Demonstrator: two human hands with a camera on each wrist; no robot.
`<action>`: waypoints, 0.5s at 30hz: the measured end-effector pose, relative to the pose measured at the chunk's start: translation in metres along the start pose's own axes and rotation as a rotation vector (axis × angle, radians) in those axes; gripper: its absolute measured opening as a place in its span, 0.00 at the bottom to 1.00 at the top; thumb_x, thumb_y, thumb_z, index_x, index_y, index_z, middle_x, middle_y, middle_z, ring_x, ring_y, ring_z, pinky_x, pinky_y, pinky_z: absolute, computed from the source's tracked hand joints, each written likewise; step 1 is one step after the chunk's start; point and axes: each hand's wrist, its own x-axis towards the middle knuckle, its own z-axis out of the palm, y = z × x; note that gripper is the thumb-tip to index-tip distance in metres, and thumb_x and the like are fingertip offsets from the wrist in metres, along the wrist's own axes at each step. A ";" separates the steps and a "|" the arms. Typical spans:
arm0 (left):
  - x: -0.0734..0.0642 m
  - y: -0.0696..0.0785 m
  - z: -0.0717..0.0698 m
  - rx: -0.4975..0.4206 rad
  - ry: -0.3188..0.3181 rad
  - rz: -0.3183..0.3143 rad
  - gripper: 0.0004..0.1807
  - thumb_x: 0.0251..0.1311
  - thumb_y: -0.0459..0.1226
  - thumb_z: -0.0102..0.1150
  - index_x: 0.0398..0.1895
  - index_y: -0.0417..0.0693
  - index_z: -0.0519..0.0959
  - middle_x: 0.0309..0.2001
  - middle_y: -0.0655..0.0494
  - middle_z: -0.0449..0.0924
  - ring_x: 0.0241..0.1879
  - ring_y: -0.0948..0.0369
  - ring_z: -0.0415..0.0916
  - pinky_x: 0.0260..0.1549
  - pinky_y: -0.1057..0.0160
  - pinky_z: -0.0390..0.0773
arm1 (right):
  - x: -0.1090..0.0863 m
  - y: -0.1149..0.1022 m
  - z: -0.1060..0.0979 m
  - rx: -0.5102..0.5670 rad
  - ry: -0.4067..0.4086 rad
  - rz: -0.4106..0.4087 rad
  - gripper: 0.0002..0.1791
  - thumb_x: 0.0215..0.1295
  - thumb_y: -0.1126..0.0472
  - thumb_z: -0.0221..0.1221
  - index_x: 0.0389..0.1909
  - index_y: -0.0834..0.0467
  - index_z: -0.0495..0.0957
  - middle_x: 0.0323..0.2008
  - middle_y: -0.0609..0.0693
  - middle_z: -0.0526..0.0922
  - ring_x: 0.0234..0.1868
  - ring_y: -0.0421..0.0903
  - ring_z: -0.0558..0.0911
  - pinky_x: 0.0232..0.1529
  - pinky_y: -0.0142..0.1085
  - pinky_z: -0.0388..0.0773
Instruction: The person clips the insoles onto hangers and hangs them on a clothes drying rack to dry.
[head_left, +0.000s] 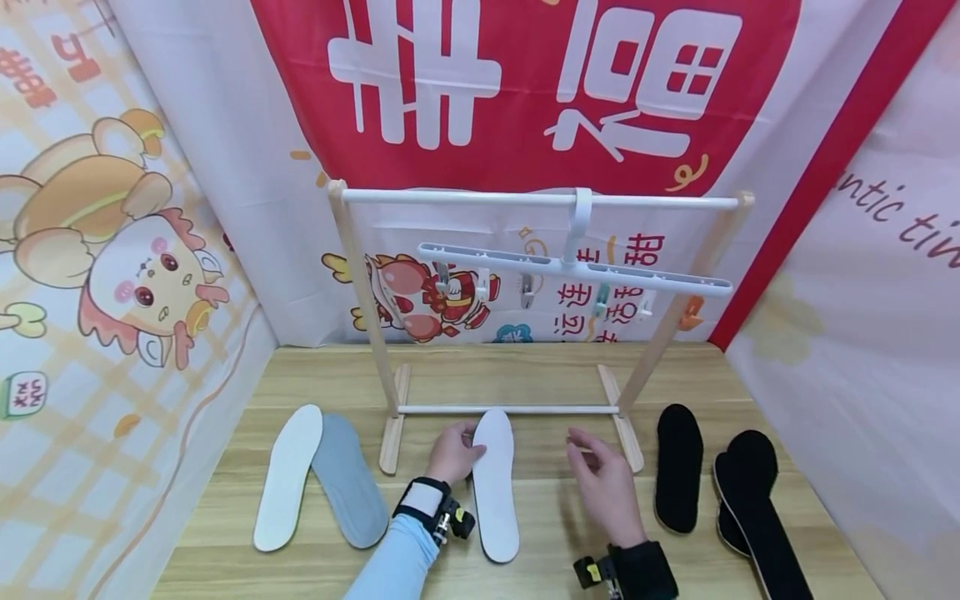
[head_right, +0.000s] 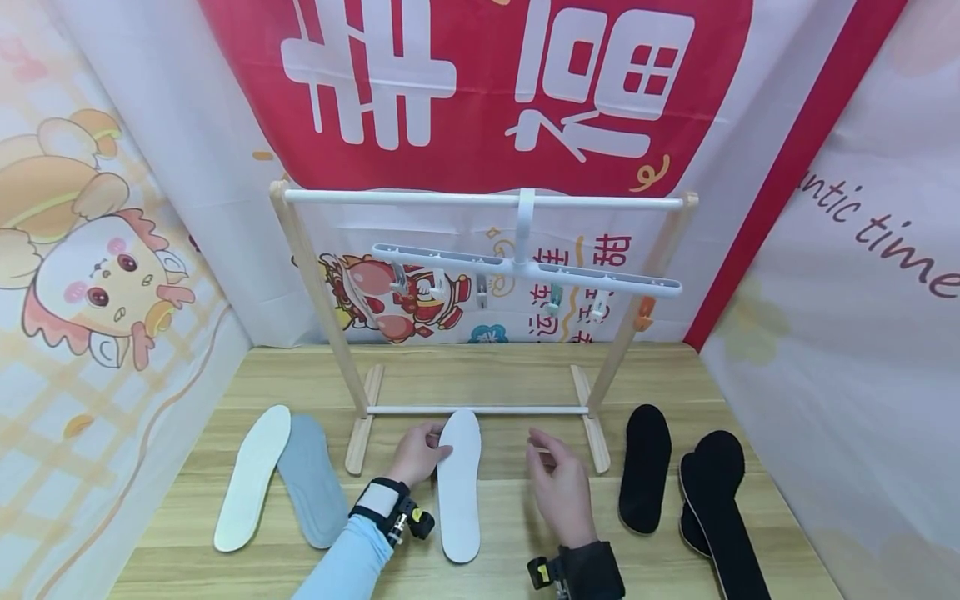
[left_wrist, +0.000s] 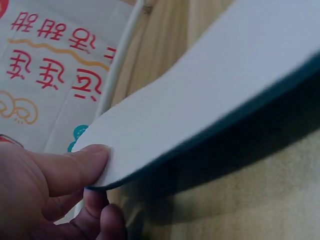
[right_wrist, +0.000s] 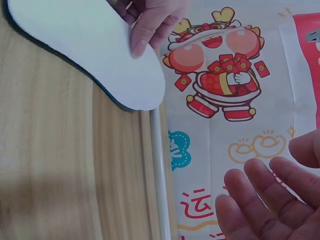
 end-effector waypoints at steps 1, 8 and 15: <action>-0.001 0.000 -0.003 -0.024 -0.006 -0.011 0.18 0.58 0.33 0.69 0.51 0.36 0.80 0.34 0.52 0.79 0.35 0.57 0.75 0.36 0.57 0.77 | 0.000 -0.001 0.000 0.000 0.001 0.000 0.15 0.70 0.66 0.59 0.55 0.63 0.80 0.47 0.55 0.85 0.40 0.48 0.86 0.39 0.33 0.81; -0.011 0.010 -0.028 -0.119 0.028 -0.028 0.14 0.63 0.37 0.65 0.48 0.38 0.80 0.36 0.52 0.81 0.37 0.58 0.77 0.37 0.58 0.79 | 0.003 -0.009 0.003 -0.001 -0.008 -0.023 0.14 0.71 0.64 0.59 0.55 0.62 0.81 0.47 0.53 0.86 0.40 0.48 0.86 0.37 0.32 0.81; -0.024 0.029 -0.057 -0.180 0.106 -0.028 0.13 0.65 0.37 0.64 0.49 0.41 0.80 0.38 0.52 0.81 0.39 0.57 0.78 0.40 0.58 0.78 | 0.007 -0.016 0.010 0.033 -0.008 -0.064 0.13 0.70 0.64 0.60 0.52 0.61 0.82 0.45 0.54 0.86 0.39 0.48 0.86 0.35 0.30 0.80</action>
